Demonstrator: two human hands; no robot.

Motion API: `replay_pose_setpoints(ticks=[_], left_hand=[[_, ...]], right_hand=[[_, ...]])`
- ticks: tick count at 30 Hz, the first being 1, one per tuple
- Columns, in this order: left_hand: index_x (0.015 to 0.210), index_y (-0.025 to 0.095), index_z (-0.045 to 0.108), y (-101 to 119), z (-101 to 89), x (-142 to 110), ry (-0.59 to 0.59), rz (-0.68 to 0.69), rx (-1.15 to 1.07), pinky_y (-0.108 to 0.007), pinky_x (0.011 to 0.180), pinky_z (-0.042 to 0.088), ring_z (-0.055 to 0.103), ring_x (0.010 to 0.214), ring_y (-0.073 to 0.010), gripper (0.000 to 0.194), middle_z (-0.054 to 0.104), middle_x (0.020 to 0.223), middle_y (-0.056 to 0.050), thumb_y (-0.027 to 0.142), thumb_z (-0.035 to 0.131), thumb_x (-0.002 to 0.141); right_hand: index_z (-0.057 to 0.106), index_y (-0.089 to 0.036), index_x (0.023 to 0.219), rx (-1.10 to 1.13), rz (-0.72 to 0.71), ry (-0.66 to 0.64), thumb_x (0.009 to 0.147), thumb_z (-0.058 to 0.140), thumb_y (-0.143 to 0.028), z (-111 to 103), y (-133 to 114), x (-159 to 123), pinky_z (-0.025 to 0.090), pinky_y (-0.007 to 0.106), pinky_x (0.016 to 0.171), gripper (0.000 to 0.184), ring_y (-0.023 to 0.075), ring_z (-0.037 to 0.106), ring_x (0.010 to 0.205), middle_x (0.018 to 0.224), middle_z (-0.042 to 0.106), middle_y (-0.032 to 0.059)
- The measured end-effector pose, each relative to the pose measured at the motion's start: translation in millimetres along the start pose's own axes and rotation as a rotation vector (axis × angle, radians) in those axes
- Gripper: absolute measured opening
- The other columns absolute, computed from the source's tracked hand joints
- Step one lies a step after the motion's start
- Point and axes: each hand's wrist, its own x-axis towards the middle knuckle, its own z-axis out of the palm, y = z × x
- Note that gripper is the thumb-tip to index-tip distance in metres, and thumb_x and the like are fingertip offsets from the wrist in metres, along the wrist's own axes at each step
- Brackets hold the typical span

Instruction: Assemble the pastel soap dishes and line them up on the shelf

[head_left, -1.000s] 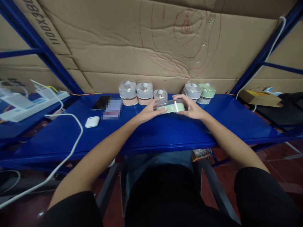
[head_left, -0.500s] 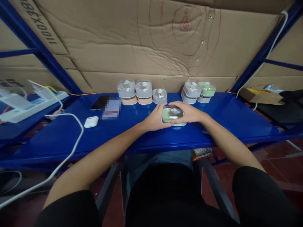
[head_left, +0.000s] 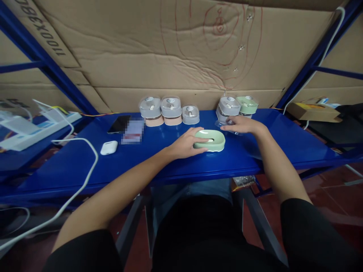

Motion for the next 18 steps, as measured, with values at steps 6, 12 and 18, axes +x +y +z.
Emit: replay_pose_setpoints(ticks=[6,12,18], left_hand=[[0.132,0.027,0.094,-3,4.4,3,0.071,-0.023,-0.020,-0.069,0.142,0.045,0.058,0.163,-0.0423,0.037,0.064,0.173,-0.016,0.050,0.089,0.104],[0.124,0.020,0.091,-9,-9.5,5,0.125,-0.060,-0.055,-0.065,0.139,0.049,0.066,0.156,-0.0417,0.045,0.066,0.169,-0.020,0.059,0.078,0.107],[0.121,0.019,0.088,-26,-50.7,-1,0.186,-0.200,0.046,-0.064,0.134,0.052,0.072,0.145,-0.0413,0.056,0.070,0.162,-0.020,0.068,0.068,0.106]], right_hand=[[0.077,-0.020,0.150,-0.029,-0.007,-0.011,0.092,0.069,-0.100,6,2,5,0.061,0.056,0.117,0.099,0.0460,0.079,0.135,0.148,0.084,0.0209],[0.078,-0.021,0.149,-0.011,-0.015,-0.008,0.095,0.068,-0.097,7,6,8,0.059,0.060,0.123,0.095,0.0494,0.076,0.142,0.155,0.081,0.0223],[0.075,-0.020,0.158,-0.057,-0.048,-0.021,0.083,0.089,-0.086,8,9,9,0.061,0.060,0.121,0.100,0.0508,0.077,0.140,0.157,0.080,0.0212]])
